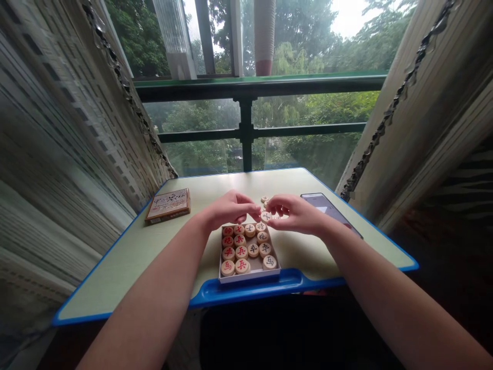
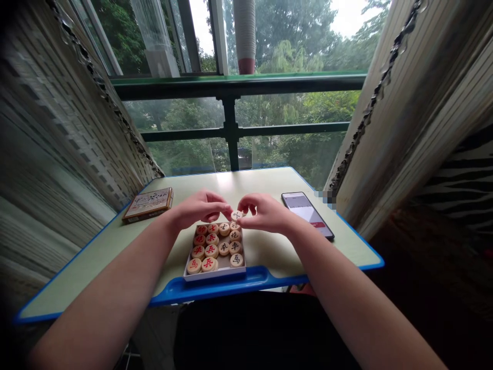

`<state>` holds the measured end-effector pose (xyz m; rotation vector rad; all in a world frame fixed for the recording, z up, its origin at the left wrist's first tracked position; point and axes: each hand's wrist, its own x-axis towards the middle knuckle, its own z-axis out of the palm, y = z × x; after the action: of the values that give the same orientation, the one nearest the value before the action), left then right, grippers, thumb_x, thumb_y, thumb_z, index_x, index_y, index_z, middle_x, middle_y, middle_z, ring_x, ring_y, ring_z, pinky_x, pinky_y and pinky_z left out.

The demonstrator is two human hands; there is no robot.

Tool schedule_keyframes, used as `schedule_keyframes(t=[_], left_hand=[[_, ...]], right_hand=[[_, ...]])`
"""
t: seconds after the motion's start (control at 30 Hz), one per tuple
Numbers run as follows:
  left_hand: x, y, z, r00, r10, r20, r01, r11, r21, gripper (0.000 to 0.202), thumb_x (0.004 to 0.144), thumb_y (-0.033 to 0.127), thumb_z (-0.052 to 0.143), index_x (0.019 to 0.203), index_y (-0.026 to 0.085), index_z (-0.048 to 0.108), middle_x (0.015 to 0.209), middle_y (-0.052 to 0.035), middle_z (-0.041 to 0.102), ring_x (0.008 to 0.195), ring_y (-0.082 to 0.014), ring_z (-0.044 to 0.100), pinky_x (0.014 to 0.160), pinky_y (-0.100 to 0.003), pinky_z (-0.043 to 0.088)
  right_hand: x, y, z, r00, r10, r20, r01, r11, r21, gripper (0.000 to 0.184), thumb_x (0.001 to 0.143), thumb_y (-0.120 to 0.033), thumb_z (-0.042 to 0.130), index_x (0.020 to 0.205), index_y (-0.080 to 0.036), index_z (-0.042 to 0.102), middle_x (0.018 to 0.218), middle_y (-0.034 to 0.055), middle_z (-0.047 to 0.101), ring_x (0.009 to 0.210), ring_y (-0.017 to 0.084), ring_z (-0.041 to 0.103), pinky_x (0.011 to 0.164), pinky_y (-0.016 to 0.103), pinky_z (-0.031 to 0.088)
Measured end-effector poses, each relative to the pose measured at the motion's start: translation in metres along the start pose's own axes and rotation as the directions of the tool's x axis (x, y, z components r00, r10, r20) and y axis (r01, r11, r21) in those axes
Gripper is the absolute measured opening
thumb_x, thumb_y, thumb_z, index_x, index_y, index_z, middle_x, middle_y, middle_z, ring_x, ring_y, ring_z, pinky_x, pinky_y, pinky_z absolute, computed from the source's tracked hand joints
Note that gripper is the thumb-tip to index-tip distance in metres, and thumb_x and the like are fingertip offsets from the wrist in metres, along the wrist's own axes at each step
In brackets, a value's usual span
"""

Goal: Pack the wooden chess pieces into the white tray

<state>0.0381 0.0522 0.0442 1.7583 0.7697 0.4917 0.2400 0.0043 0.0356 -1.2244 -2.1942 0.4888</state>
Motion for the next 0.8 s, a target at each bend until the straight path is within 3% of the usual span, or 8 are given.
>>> schedule_keyframes(t=[0.27,0.43,0.57,0.8], left_hand=[[0.001,0.001,0.001,0.998,0.023,-0.067,-0.027,0.997,-0.071,0.022,0.063,0.022,0.071,0.081,0.011,0.067,0.066,-0.0027,0.063,0.052,-0.0072,0.049,0.044,-0.02,0.034],[0.001,-0.002,-0.006,0.999,-0.002,-0.052,-0.001,0.999,-0.05,0.021,0.062,0.023,0.072,0.079,0.011,0.069,0.067,-0.0039,0.063,0.054,-0.0074,0.048,0.046,-0.021,0.035],[0.0,-0.006,-0.011,0.998,-0.048,0.051,0.05,0.998,-0.05,0.024,0.061,0.026,0.074,0.079,0.011,0.07,0.065,-0.0037,0.062,0.052,-0.007,0.046,0.045,-0.021,0.034],[-0.003,-0.004,-0.016,0.984,-0.121,0.131,0.126,0.991,-0.032,0.025,0.061,0.029,0.075,0.078,0.011,0.071,0.059,-0.002,0.061,0.045,-0.0046,0.042,0.042,-0.019,0.031]], right_hand=[[0.002,0.0,0.008,0.978,-0.105,-0.181,0.096,0.994,-0.06,0.021,0.068,-0.032,0.068,0.079,-0.016,0.06,0.071,0.0006,0.055,0.063,0.011,0.046,0.058,0.024,0.038],[0.0,-0.001,0.008,0.98,-0.141,-0.14,0.14,0.99,-0.013,0.026,0.072,-0.03,0.066,0.095,-0.017,0.064,0.074,0.0009,0.055,0.062,0.01,0.045,0.057,0.023,0.039],[0.0,-0.002,0.01,0.982,-0.169,-0.082,0.17,0.986,-0.004,0.018,0.073,-0.028,0.067,0.087,-0.016,0.067,0.072,0.0013,0.055,0.064,0.01,0.047,0.058,0.023,0.04],[-0.001,-0.008,0.015,0.982,-0.179,-0.061,0.18,0.983,0.015,0.016,0.07,-0.025,0.068,0.082,-0.015,0.066,0.069,0.0008,0.056,0.061,0.01,0.046,0.055,0.021,0.037]])
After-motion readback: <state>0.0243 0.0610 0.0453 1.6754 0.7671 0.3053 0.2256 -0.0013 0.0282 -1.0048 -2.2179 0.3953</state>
